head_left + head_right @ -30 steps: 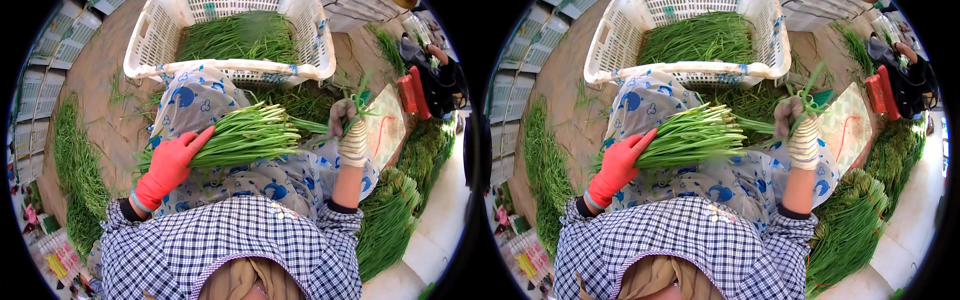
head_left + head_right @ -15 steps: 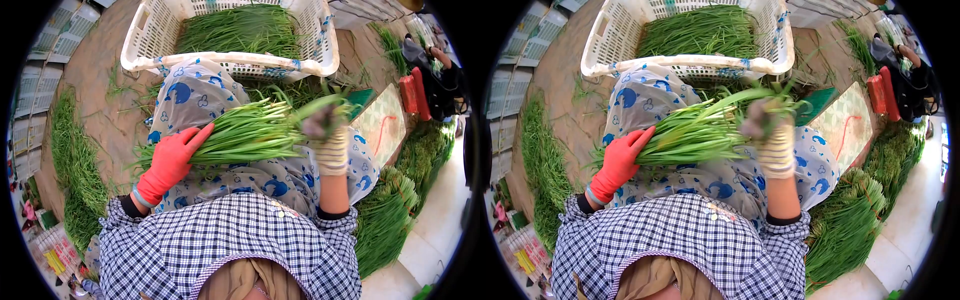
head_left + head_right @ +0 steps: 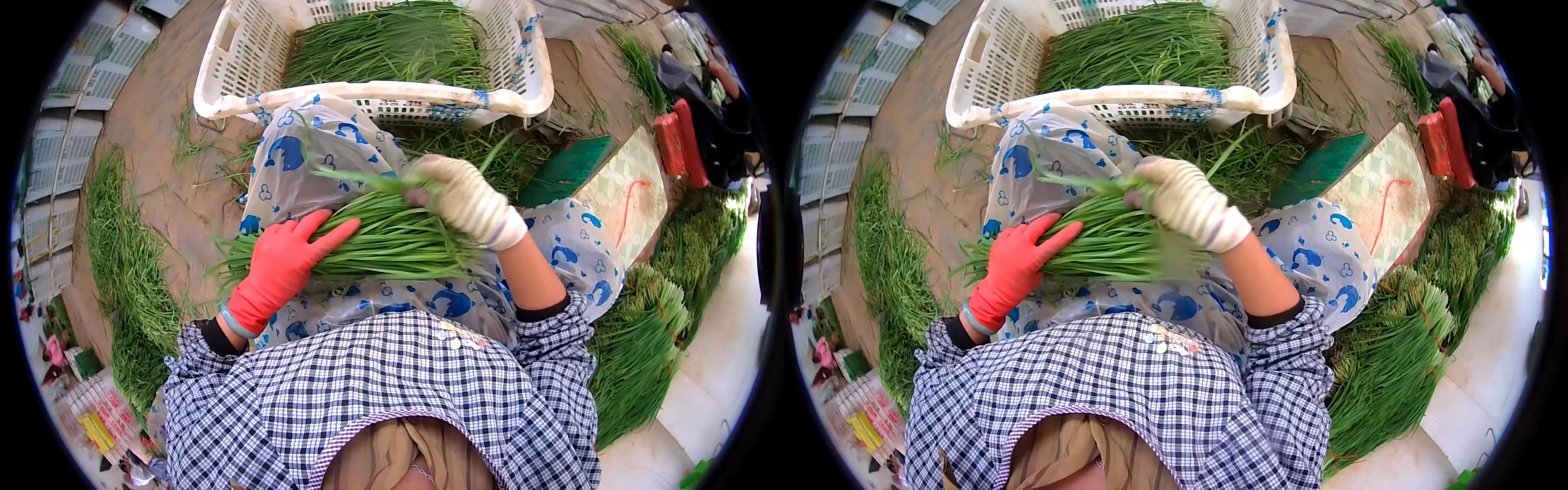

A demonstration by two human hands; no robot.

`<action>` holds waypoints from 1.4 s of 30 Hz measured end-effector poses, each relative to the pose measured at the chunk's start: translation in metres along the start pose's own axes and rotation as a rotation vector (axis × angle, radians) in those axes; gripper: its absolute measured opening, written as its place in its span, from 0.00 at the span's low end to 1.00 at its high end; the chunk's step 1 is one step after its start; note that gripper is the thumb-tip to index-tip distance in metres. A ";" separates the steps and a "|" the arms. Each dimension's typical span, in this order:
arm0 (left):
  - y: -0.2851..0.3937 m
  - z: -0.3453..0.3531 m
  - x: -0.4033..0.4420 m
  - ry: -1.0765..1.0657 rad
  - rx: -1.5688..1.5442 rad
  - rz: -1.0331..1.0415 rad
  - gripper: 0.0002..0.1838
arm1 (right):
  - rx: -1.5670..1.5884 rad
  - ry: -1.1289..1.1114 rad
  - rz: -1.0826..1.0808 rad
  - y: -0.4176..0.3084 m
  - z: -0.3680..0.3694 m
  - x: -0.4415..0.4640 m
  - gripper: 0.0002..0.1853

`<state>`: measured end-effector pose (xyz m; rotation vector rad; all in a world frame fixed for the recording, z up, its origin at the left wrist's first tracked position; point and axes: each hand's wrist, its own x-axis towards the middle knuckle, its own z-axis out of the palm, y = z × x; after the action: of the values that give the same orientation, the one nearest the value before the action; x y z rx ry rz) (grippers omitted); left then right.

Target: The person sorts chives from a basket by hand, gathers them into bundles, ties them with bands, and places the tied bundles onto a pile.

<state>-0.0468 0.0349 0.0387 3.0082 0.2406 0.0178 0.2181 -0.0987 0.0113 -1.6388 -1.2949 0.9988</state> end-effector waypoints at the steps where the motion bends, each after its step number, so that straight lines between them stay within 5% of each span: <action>1: -0.001 0.002 -0.002 0.001 -0.002 -0.006 0.36 | 0.358 0.132 0.025 0.006 0.001 -0.004 0.15; 3: -0.003 0.006 -0.004 0.059 -0.085 -0.018 0.35 | 0.786 0.243 0.229 -0.012 -0.036 -0.032 0.13; 5: -0.002 0.007 -0.004 0.066 -0.098 -0.014 0.35 | 0.983 0.545 -0.137 -0.016 -0.054 -0.046 0.13; 7: -0.003 0.007 -0.003 0.072 -0.107 -0.002 0.34 | 1.250 0.389 -0.429 -0.025 -0.099 -0.072 0.14; 9: -0.002 0.006 -0.003 0.050 -0.092 -0.021 0.34 | 1.040 0.346 -0.452 -0.018 -0.129 -0.104 0.11; 10: -0.002 0.005 -0.002 0.045 -0.095 -0.007 0.34 | 0.362 0.686 -0.037 -0.026 -0.125 -0.117 0.14; 11: -0.001 0.006 -0.001 0.052 -0.089 -0.015 0.34 | 0.119 0.524 0.406 -0.039 -0.124 -0.116 0.18; 13: 0.000 0.005 0.002 0.061 -0.089 -0.016 0.34 | -0.731 0.359 0.153 -0.021 -0.111 -0.111 0.17; 15: 0.003 0.004 0.002 0.065 -0.076 -0.041 0.34 | -0.366 0.350 0.107 -0.048 -0.086 -0.102 0.18; 19: 0.003 0.004 0.000 0.036 -0.060 -0.063 0.35 | -0.807 0.230 -0.234 -0.021 -0.015 -0.070 0.15; 21: 0.005 0.004 0.001 0.038 -0.059 -0.072 0.36 | -0.837 0.185 -0.224 0.000 -0.026 -0.072 0.12; 23: 0.006 0.006 -0.001 0.041 -0.073 -0.082 0.36 | -1.020 0.269 0.041 0.009 -0.060 -0.085 0.12; 25: 0.004 0.007 -0.001 0.055 -0.089 -0.085 0.37 | -1.171 0.482 0.047 0.022 -0.076 -0.102 0.12; 29: 0.005 0.012 -0.002 0.067 -0.098 -0.087 0.37 | -0.637 0.381 -0.066 -0.034 -0.048 -0.101 0.11; 32: 0.007 0.010 -0.001 0.063 -0.075 -0.092 0.37 | -0.907 0.300 -0.009 -0.022 0.001 -0.081 0.16; 34: 0.007 0.008 0.000 0.048 -0.051 -0.100 0.37 | -0.780 0.360 -0.037 -0.001 0.000 -0.077 0.13; 37: 0.006 0.010 -0.004 0.040 -0.078 -0.126 0.37 | -1.132 0.258 0.191 0.019 -0.057 -0.093 0.10; 40: 0.006 0.015 -0.004 0.099 -0.113 -0.129 0.38 | -1.502 0.426 0.204 0.032 -0.091 -0.119 0.10; 42: 0.006 0.015 -0.004 0.090 -0.126 -0.133 0.38 | -0.824 0.529 -0.089 -0.015 -0.079 -0.104 0.08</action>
<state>-0.0497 0.0267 0.0242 2.8635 0.4310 0.1506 0.2693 -0.2076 0.0645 -2.2084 -1.4571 -0.0993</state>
